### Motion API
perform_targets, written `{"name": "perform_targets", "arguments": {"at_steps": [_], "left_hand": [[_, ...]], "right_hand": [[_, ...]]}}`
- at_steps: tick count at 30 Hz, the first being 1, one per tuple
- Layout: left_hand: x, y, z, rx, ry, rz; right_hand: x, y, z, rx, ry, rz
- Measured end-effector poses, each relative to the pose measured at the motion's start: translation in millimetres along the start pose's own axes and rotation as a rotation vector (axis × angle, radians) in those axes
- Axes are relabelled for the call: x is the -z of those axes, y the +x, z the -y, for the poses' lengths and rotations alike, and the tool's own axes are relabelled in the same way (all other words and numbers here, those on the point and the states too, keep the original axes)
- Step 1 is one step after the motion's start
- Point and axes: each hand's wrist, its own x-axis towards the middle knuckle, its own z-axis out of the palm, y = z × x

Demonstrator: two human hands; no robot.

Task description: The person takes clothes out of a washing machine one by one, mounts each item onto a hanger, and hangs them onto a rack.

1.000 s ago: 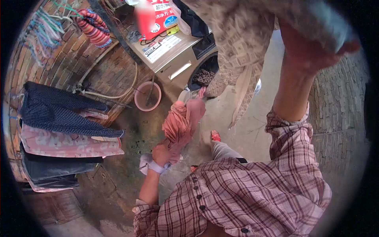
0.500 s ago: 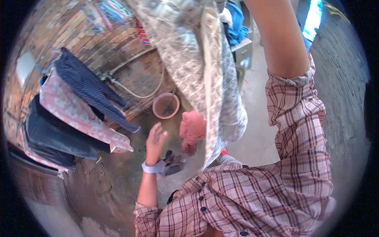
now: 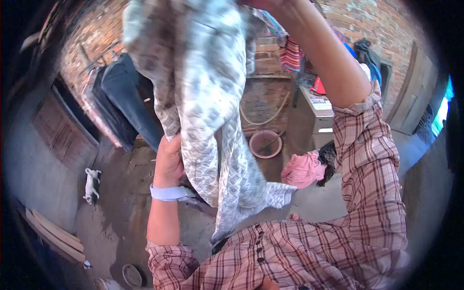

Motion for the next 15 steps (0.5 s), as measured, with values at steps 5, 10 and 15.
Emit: {"name": "perform_targets", "arguments": {"at_steps": [5, 10, 15], "left_hand": [[56, -37, -15, -0.192, 0.222, -0.296], [78, -66, -55, -0.131, 0.620, -0.374], [110, -124, -78, 0.198, 0.469, -0.091]], "right_hand": [[28, -9, -31, -0.114, -0.255, -0.143], [53, 2, -54, -0.097, -0.503, -0.205], [28, 6, -78, -0.085, -0.600, -0.342]]}}
